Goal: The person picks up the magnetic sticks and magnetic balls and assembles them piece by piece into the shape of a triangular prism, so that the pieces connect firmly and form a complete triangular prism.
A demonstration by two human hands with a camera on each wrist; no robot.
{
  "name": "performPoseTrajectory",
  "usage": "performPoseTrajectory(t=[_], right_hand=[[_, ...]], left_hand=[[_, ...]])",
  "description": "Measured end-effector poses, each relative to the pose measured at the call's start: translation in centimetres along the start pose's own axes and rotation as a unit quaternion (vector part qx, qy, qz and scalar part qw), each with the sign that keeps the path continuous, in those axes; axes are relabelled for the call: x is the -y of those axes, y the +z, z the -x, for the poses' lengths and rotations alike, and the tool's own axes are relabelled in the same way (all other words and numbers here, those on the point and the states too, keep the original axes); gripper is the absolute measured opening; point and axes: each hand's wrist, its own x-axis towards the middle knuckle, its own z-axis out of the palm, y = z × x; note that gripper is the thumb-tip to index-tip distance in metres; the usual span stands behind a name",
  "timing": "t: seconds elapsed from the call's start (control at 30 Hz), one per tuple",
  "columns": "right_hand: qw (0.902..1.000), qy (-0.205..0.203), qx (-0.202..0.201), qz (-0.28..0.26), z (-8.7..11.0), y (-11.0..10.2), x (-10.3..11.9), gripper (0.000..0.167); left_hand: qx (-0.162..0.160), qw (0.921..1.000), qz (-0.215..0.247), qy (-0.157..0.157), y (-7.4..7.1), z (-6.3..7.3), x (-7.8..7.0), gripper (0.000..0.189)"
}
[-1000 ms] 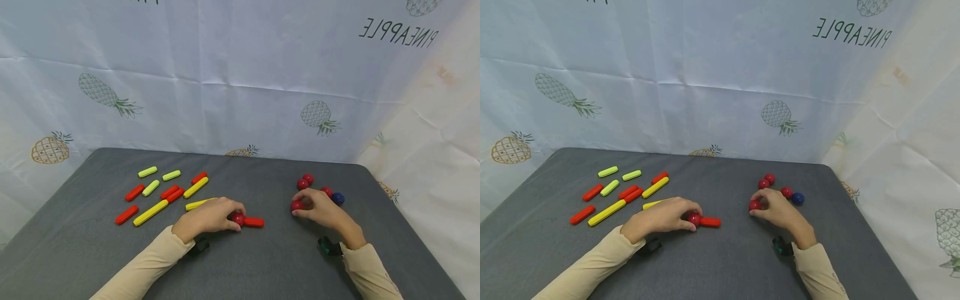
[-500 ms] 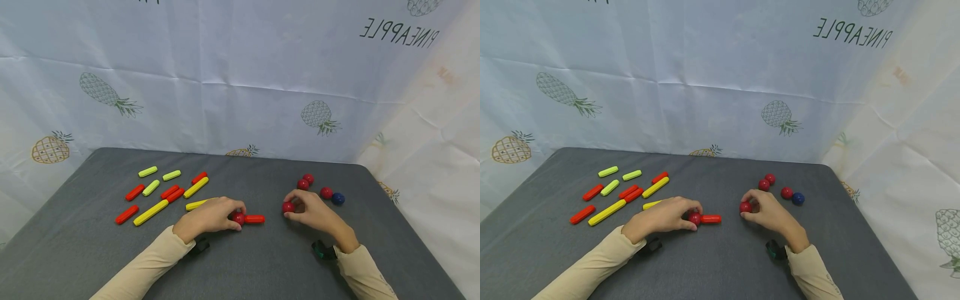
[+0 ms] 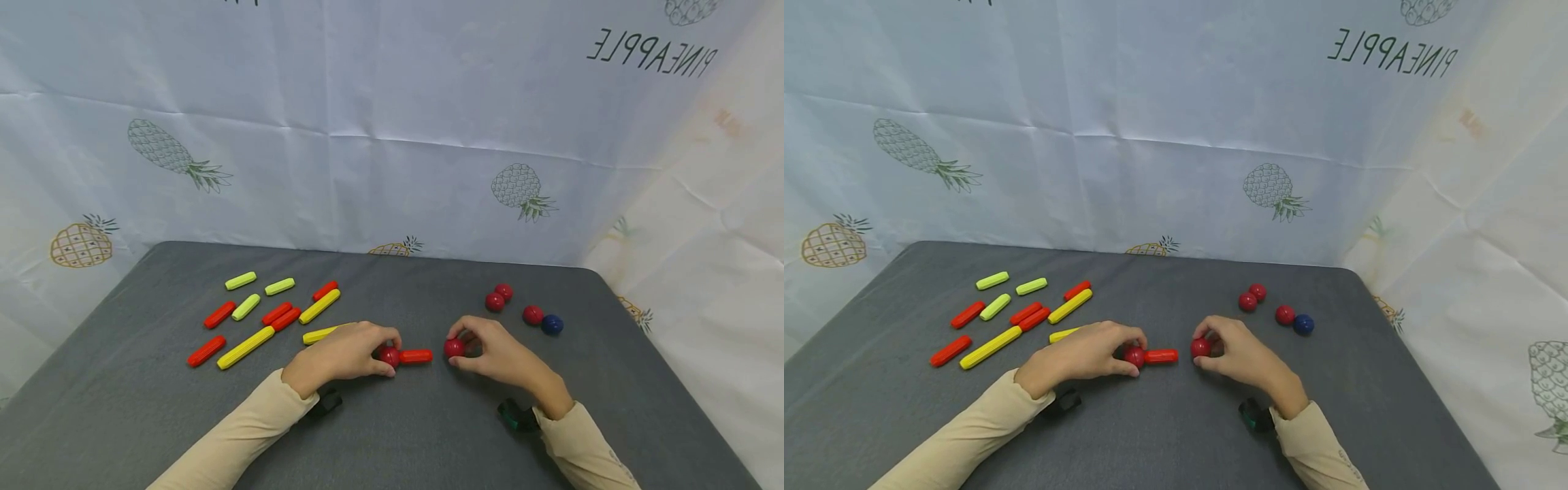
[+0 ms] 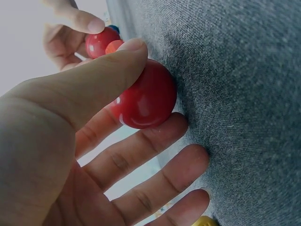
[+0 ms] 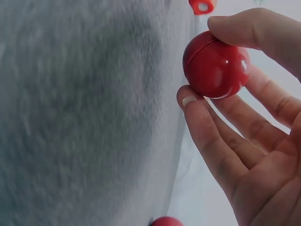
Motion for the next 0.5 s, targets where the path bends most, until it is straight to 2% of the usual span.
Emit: performPoseTrajectory(t=[0.5], right_hand=[[0.9992, -0.012, 0.032, -0.02, -0.7, 1.8, 0.5, 0.024]], left_hand=[[-0.002, 1.0, 0.002, -0.002, 0.1, 0.0, 0.1, 0.029]])
